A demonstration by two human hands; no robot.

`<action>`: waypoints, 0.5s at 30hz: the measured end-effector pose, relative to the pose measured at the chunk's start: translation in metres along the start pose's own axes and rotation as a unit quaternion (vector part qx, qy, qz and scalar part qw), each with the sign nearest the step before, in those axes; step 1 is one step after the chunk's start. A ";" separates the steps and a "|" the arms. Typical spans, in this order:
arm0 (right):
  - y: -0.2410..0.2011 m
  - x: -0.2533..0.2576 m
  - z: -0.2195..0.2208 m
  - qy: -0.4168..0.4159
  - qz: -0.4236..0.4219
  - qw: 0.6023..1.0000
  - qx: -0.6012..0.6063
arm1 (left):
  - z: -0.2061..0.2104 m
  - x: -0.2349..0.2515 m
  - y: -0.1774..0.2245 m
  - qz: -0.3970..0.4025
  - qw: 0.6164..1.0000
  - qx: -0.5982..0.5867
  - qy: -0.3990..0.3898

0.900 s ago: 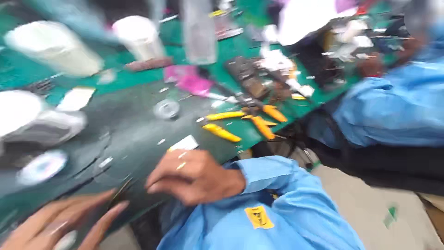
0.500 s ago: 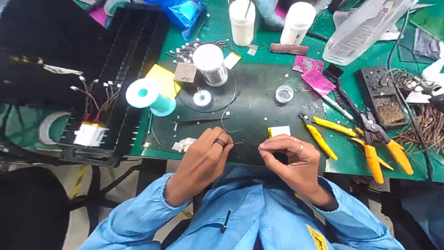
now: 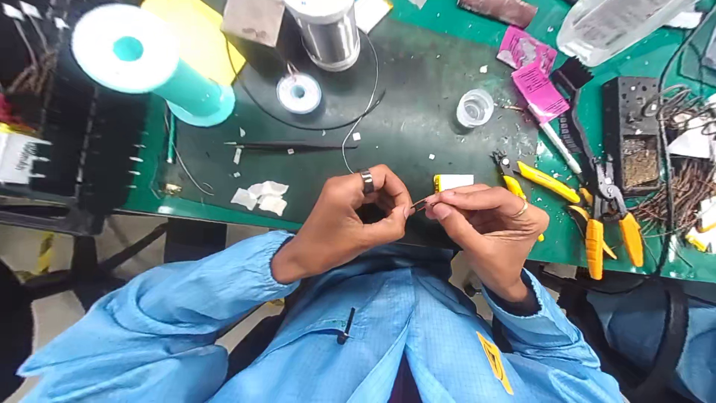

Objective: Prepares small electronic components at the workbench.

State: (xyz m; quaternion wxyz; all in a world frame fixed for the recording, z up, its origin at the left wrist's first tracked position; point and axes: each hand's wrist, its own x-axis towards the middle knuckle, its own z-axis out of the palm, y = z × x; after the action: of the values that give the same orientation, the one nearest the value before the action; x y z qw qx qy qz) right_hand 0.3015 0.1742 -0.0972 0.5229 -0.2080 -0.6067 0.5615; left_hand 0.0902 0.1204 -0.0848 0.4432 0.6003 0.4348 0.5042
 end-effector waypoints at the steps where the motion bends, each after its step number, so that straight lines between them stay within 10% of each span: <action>1: 0.000 0.000 0.000 -0.001 -0.005 1.000 -0.006 | 0.000 0.000 0.000 0.003 1.000 -0.002 0.000; 15: 0.003 0.001 0.000 -0.013 -0.036 0.996 -0.078 | -0.001 -0.002 -0.001 0.022 1.000 0.019 0.005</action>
State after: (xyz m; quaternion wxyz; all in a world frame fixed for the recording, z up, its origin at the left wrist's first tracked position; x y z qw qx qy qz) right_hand 0.3000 0.1759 -0.0991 0.5169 -0.2188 -0.6626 0.4959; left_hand 0.0889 0.1193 -0.0860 0.4186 0.6153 0.4333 0.5084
